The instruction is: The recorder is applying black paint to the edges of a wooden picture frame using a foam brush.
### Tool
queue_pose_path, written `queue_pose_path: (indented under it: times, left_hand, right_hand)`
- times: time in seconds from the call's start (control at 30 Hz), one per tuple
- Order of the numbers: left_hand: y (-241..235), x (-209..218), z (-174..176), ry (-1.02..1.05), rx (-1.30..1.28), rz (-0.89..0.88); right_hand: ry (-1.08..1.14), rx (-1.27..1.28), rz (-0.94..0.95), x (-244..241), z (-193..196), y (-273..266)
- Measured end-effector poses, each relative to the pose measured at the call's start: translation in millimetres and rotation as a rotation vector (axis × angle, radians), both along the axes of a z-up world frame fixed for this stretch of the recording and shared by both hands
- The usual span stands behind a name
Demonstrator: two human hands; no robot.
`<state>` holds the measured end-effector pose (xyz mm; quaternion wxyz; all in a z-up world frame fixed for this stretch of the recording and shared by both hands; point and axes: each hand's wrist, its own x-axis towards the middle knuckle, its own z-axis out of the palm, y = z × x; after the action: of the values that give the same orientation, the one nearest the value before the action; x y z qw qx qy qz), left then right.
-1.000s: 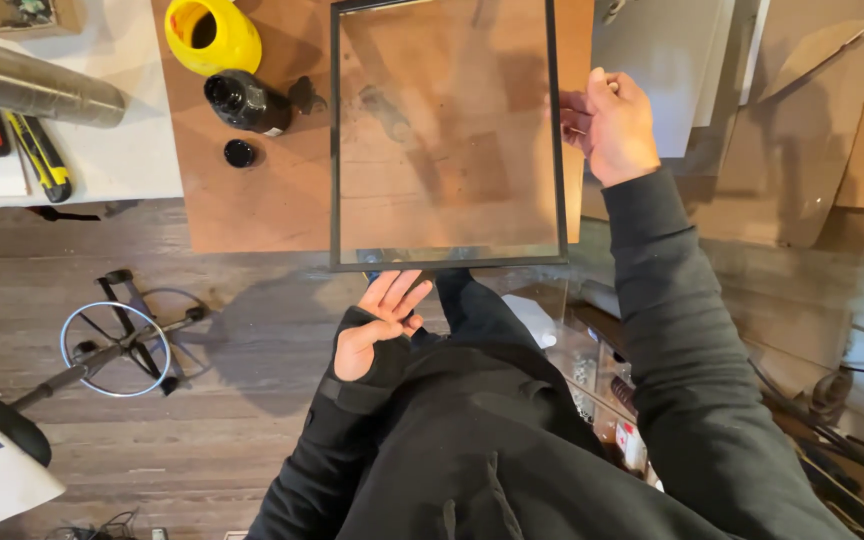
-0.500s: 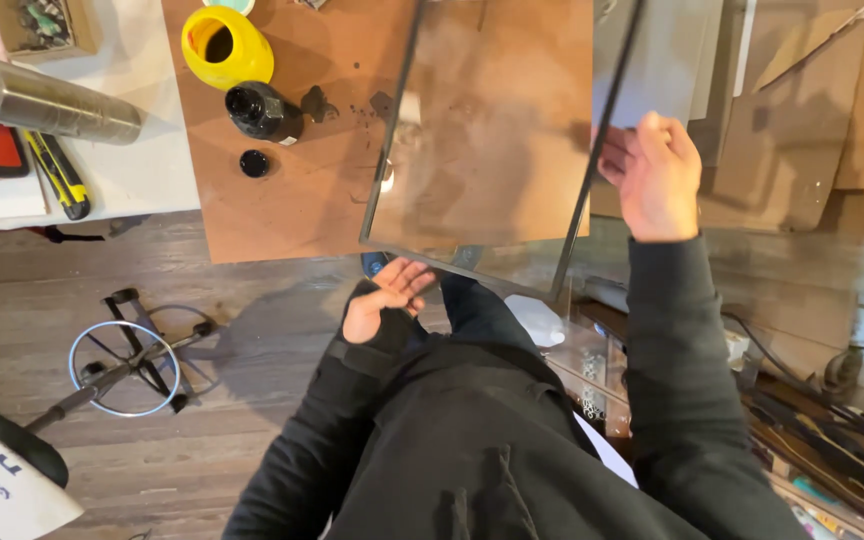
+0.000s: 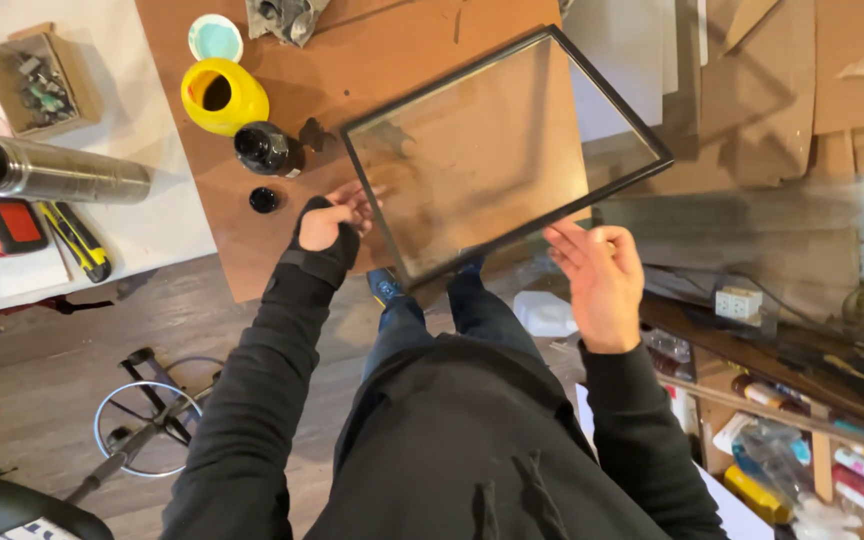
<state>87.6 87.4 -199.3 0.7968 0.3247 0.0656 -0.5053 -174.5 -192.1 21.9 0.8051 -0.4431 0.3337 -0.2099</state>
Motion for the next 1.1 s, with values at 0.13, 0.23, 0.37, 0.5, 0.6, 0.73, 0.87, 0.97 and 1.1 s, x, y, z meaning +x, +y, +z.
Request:
queue_pose_path:
  times: [0.13,0.23,0.37,0.5,0.6,0.73,0.87,0.97,1.1]
  left_hand:
    - [22,-53,-4,-0.027,-0.121,-0.017]
    - [10,-110,30,-0.199,0.124,-0.106]
    - [-26,-128,95,-0.089,-0.088,-0.166]
    - [-48,-113,135,-0.125,-0.234,-0.104]
    - [-54,-106,143,-0.204,-0.303,-0.102]
    - [-62,-102,151,-0.135,-0.401,-0.046]
    - [-68,-97,160,-0.060,-0.395,-0.021]
    - [-75,-90,171,-0.046,-0.391,-0.002]
    - [-83,-79,190,-0.014,-0.392,0.024]
  right_hand:
    - [-0.038,0.026,0.011,16,13,31]
    - [-0.077,0.068,0.010,21,18,44]
    - [-0.059,0.033,-0.013,32,24,48]
    - [-0.099,0.003,-0.008,39,29,47]
    - [-0.115,-0.001,-0.006,43,32,45]
    - [-0.160,-0.011,0.000,48,35,40]
    - [-0.102,-0.060,0.057,45,39,40]
    - [-0.017,-0.113,0.136,32,27,42]
    - [0.069,-0.122,0.209,7,1,42]
